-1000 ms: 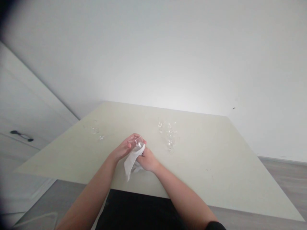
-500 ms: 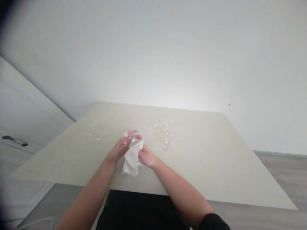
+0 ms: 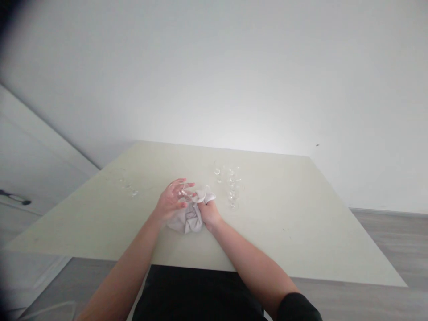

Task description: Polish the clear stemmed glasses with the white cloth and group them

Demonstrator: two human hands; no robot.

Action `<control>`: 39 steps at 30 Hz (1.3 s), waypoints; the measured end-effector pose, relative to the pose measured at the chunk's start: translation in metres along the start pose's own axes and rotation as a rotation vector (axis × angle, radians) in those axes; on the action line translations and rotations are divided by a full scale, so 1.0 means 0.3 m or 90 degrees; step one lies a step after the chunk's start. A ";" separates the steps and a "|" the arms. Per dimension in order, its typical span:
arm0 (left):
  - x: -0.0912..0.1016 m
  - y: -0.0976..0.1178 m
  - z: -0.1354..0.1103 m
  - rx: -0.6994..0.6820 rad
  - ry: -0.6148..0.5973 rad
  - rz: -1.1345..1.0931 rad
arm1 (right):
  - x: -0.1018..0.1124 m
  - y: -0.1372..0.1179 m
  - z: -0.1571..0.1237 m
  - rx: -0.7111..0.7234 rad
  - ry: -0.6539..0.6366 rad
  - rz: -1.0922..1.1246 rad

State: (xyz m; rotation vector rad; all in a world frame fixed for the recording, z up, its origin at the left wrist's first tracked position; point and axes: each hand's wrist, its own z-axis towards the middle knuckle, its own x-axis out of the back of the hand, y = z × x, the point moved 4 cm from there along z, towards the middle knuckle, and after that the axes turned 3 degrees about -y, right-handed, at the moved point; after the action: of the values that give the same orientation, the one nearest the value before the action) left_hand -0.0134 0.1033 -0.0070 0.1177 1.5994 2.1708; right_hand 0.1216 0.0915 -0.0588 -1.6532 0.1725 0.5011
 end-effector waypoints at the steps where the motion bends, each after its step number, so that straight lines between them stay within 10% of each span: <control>1: 0.003 0.007 0.001 -0.013 0.015 0.028 | 0.005 -0.007 0.000 0.021 0.007 -0.023; 4: 0.033 0.053 0.014 -0.100 0.128 0.111 | 0.006 -0.027 -0.016 0.038 0.001 -0.074; 7: 0.050 0.102 0.041 -0.175 0.231 0.145 | -0.045 -0.027 -0.054 -0.003 -0.176 -0.108; 13: -0.061 0.049 0.148 0.004 0.037 0.095 | -0.137 0.015 -0.147 -0.081 -0.619 -0.248; 25: -0.153 -0.104 0.176 0.074 -0.015 0.126 | -0.153 -0.012 -0.149 -0.101 -0.651 -0.190; 39: -0.128 -0.185 0.162 -0.001 -0.155 0.616 | -0.130 0.010 -0.135 -0.106 -0.639 -0.198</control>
State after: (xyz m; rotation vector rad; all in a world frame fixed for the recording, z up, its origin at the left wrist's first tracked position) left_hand 0.0531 0.1444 -0.0354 1.3372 1.5550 2.6484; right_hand 0.0948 0.0450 -0.0425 -1.3698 -0.8671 1.0511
